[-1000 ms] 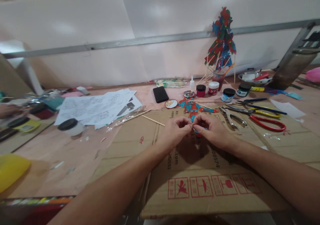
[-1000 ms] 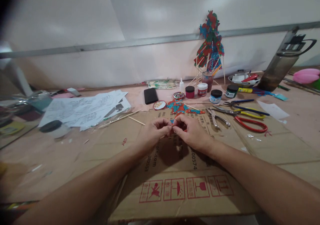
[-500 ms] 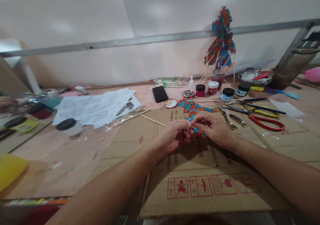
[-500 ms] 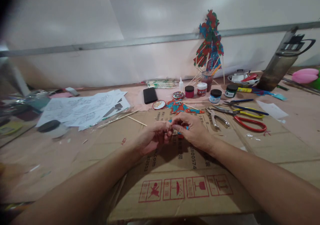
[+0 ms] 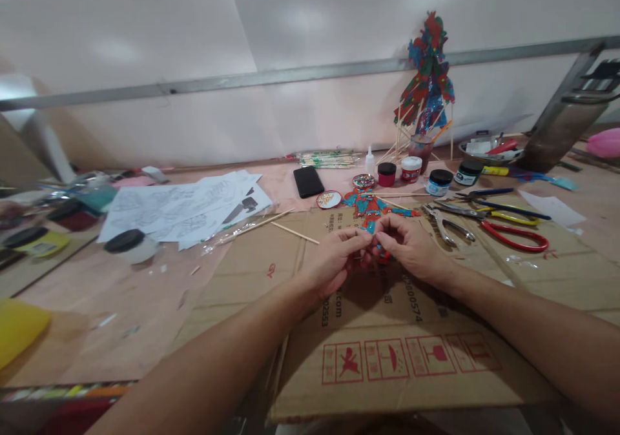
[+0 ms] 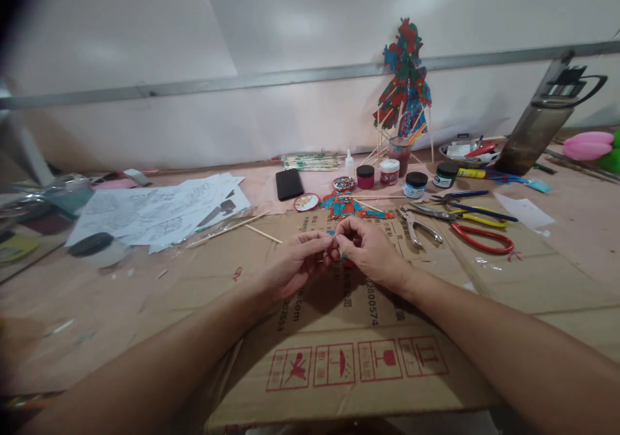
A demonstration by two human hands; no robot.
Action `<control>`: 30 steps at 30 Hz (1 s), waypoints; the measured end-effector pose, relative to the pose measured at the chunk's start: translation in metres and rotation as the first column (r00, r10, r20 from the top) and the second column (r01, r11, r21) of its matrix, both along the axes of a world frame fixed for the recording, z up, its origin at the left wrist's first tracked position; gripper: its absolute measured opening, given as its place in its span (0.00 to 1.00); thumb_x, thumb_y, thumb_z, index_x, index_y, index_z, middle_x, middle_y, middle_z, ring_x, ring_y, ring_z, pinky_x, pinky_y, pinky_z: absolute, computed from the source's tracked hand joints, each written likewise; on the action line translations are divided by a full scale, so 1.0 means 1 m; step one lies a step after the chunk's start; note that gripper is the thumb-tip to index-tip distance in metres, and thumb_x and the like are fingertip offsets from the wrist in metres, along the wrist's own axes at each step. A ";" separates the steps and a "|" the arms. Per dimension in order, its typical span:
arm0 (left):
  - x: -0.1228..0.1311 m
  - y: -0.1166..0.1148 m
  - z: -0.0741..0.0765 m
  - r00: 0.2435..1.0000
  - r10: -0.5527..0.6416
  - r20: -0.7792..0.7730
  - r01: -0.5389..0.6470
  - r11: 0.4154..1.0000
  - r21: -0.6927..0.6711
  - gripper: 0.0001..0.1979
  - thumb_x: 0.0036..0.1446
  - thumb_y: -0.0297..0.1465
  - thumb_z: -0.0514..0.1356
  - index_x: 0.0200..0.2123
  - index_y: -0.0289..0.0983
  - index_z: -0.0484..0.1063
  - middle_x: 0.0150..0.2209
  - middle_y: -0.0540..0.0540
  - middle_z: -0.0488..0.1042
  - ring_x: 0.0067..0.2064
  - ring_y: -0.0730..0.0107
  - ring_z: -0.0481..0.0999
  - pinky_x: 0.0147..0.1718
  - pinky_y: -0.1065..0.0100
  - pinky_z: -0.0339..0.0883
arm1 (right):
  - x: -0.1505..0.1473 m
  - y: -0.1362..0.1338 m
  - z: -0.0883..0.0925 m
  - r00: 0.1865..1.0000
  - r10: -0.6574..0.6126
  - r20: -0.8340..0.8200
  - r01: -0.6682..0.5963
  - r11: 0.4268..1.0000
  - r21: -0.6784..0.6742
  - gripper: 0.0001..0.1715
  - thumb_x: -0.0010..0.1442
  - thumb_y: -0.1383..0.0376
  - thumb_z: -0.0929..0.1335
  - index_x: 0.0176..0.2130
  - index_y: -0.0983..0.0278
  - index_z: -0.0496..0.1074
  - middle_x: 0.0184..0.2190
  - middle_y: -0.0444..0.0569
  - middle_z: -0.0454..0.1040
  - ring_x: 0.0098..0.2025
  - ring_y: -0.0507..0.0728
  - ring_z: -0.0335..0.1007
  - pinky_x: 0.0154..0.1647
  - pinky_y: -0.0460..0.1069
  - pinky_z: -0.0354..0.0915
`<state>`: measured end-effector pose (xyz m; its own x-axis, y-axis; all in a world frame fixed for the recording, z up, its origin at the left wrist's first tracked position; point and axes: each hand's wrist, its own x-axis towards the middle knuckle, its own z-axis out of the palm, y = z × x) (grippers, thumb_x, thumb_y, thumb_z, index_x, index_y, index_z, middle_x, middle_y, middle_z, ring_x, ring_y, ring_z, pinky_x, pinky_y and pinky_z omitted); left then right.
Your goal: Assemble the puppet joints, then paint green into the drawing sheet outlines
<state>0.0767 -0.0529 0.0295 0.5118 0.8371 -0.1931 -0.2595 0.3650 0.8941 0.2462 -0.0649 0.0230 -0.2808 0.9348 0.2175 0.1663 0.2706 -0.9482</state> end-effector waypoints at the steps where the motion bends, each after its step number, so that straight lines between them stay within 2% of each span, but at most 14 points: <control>1: 0.000 -0.001 0.000 1.000 0.019 -0.014 -0.019 1.000 0.010 0.16 0.41 0.38 0.72 0.26 0.32 0.75 0.25 0.47 0.74 0.25 0.77 0.68 0.26 0.74 0.60 | 0.000 0.000 -0.001 1.000 -0.008 -0.011 0.008 1.000 -0.013 0.08 0.62 0.60 0.65 0.32 0.61 0.65 0.27 0.43 0.69 0.29 0.52 0.67 0.32 0.48 0.64; 5: 0.001 -0.003 0.002 0.995 0.079 -0.066 -0.075 0.996 0.056 0.18 0.39 0.41 0.73 0.25 0.33 0.75 0.25 0.49 0.72 0.25 0.77 0.67 0.26 0.73 0.59 | 0.000 0.001 -0.003 0.999 -0.039 -0.002 0.039 0.999 -0.006 0.09 0.62 0.58 0.65 0.33 0.61 0.65 0.28 0.43 0.68 0.31 0.51 0.64 0.32 0.47 0.63; 12: 0.002 -0.005 0.005 0.990 0.108 -0.089 -0.099 0.990 0.097 0.17 0.38 0.40 0.73 0.24 0.34 0.74 0.23 0.50 0.71 0.25 0.77 0.65 0.25 0.73 0.58 | 0.000 0.000 -0.003 1.000 -0.029 -0.004 0.029 1.000 -0.002 0.06 0.60 0.63 0.66 0.32 0.61 0.66 0.28 0.42 0.67 0.30 0.51 0.62 0.32 0.47 0.61; 21: 0.003 -0.007 0.007 0.991 0.101 -0.087 -0.097 0.994 0.047 0.18 0.36 0.40 0.74 0.24 0.34 0.75 0.24 0.49 0.73 0.26 0.76 0.67 0.26 0.74 0.59 | 0.000 0.002 0.000 0.997 -0.029 -0.074 0.019 0.992 -0.127 0.07 0.58 0.61 0.67 0.31 0.61 0.66 0.27 0.41 0.67 0.30 0.51 0.62 0.32 0.47 0.60; 26: 0.002 -0.005 0.006 0.992 0.094 -0.082 -0.092 0.995 0.027 0.19 0.36 0.40 0.75 0.26 0.33 0.76 0.25 0.49 0.73 0.25 0.77 0.67 0.25 0.73 0.59 | 0.001 0.004 -0.002 0.995 -0.073 -0.074 0.065 0.991 -0.114 0.08 0.56 0.60 0.68 0.31 0.61 0.67 0.28 0.41 0.67 0.29 0.50 0.61 0.31 0.47 0.59; 30: 0.002 -0.004 0.004 0.995 0.078 -0.061 -0.076 0.997 0.031 0.20 0.37 0.42 0.75 0.25 0.33 0.75 0.24 0.49 0.73 0.25 0.77 0.67 0.25 0.74 0.59 | 0.001 0.002 -0.001 0.997 -0.056 -0.054 0.051 0.995 -0.088 0.07 0.57 0.61 0.68 0.31 0.62 0.67 0.28 0.42 0.68 0.29 0.51 0.62 0.32 0.47 0.61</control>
